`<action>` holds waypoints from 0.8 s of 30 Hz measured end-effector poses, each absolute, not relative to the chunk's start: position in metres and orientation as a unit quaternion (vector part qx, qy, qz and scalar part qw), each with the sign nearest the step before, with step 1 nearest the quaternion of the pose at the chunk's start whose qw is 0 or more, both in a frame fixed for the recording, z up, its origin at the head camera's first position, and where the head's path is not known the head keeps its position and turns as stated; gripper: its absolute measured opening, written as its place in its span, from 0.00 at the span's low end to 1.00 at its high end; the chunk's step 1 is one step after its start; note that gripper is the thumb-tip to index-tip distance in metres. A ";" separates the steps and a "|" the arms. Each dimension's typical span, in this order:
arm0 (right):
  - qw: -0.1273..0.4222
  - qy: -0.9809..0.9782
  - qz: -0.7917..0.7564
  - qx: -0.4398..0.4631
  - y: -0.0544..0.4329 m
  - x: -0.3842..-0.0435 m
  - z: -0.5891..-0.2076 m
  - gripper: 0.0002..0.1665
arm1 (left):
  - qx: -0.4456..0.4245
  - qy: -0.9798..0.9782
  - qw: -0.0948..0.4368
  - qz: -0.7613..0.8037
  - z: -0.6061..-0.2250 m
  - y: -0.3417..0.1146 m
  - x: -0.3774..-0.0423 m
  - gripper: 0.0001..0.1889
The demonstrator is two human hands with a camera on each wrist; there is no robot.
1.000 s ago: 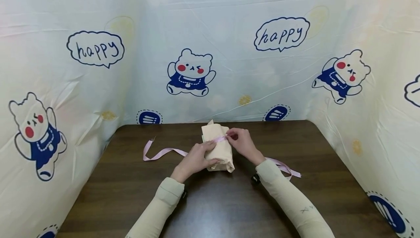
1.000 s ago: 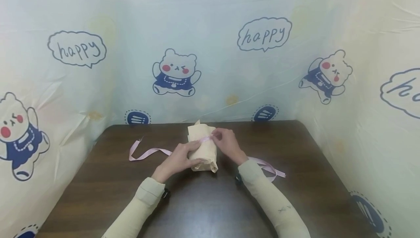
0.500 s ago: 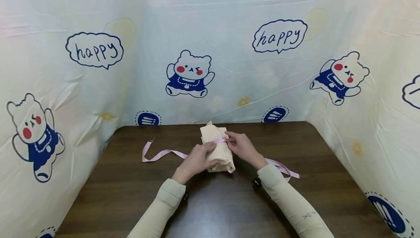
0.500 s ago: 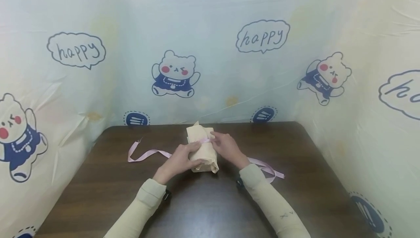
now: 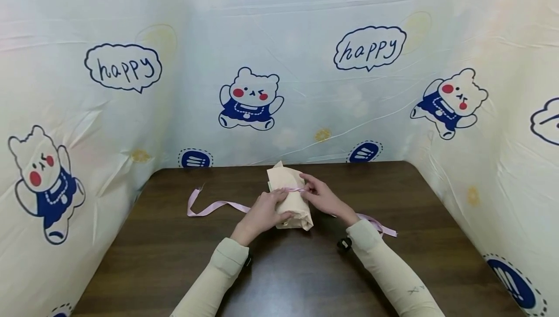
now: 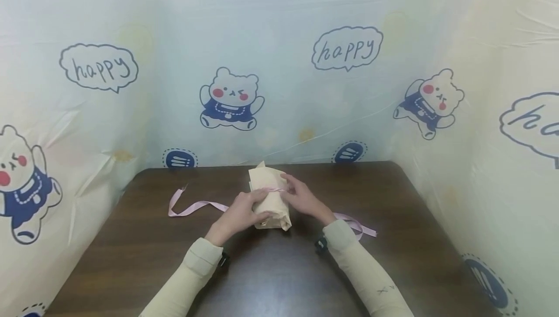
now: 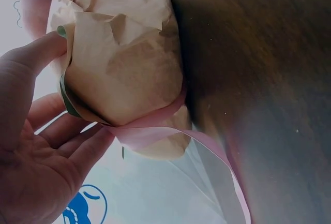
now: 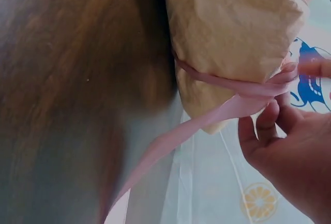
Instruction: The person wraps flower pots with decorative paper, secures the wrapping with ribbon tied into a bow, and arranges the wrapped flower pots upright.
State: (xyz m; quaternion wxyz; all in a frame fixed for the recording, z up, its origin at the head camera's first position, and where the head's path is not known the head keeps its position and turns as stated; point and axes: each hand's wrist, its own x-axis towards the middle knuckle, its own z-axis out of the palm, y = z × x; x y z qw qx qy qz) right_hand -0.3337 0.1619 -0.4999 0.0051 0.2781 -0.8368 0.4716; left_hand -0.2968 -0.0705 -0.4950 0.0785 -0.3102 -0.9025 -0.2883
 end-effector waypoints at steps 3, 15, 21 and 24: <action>-0.002 -0.834 0.471 0.288 0.164 -0.333 -0.498 0.35 | -0.310 -0.902 0.077 -0.290 -0.495 -0.070 -0.297 0.33; 0.121 -0.857 0.412 0.285 0.170 -0.328 -0.496 0.08 | -0.307 -0.904 0.082 -0.286 -0.495 -0.072 -0.293 0.35; 0.182 -0.871 0.355 0.286 0.168 -0.320 -0.492 0.11 | -0.304 -0.905 0.086 -0.285 -0.495 -0.071 -0.293 0.34; 0.188 -0.869 0.362 0.278 0.168 -0.318 -0.489 0.14 | -0.303 -0.903 0.088 -0.290 -0.495 -0.071 -0.292 0.34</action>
